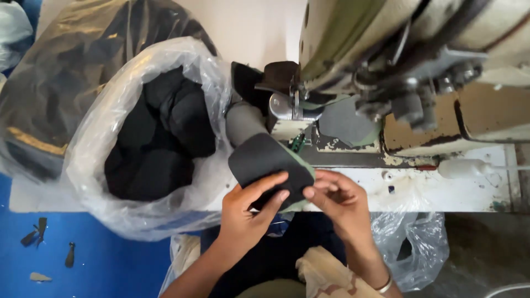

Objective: The person takes black shoe parts from a plastic bag and sews them using a sewing machine. They repeatedly guide the parts under the needle, stitch the edges, and then remove the finished pieces to place them on the table.

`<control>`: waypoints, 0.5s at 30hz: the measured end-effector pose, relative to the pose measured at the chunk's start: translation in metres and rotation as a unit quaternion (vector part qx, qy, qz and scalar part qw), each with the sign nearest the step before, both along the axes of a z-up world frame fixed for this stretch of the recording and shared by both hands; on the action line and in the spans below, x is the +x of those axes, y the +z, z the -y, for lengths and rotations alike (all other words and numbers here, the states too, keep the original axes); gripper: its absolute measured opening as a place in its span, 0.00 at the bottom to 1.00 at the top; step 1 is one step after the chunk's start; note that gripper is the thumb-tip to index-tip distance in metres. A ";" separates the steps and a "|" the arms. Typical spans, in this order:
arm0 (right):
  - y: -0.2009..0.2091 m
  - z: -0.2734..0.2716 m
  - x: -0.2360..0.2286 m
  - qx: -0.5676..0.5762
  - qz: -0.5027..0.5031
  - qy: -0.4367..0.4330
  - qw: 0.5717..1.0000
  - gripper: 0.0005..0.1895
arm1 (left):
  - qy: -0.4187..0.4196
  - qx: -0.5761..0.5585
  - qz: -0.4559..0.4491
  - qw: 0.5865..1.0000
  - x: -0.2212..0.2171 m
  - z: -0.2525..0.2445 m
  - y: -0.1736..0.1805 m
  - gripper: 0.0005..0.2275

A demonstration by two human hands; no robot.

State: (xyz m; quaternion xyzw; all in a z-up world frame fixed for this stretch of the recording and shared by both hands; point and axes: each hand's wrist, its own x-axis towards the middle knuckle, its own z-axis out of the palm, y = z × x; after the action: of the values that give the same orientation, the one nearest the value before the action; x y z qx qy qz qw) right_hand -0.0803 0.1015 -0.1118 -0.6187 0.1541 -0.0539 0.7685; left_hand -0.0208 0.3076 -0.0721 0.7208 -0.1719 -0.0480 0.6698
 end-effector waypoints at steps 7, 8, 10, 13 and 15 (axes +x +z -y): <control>0.012 0.020 0.066 0.036 0.056 0.000 0.998 0.19 | 0.039 0.050 0.023 0.998 0.059 0.023 0.029 0.22; 0.012 0.021 0.070 0.056 0.068 0.000 0.996 0.18 | 0.022 0.041 0.006 0.999 0.066 0.024 0.031 0.22; 0.018 0.024 0.072 0.044 0.058 0.006 0.997 0.19 | 0.003 0.028 0.000 1.000 0.078 0.019 0.033 0.22; 0.017 0.047 0.052 -0.085 0.068 -0.075 0.991 0.23 | -0.039 0.022 -0.004 0.999 0.093 0.011 0.037 0.22; 0.030 0.080 0.040 -0.201 0.082 -0.159 0.963 0.28 | -0.061 0.029 -0.004 0.998 0.102 0.005 0.037 0.22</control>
State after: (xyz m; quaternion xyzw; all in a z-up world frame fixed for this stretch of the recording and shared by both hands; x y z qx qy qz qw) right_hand -0.0398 0.0214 -0.0822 -0.7216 0.1733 -0.2559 0.6195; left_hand 0.0816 0.3027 -0.0353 0.7281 -0.2111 -0.0966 0.6449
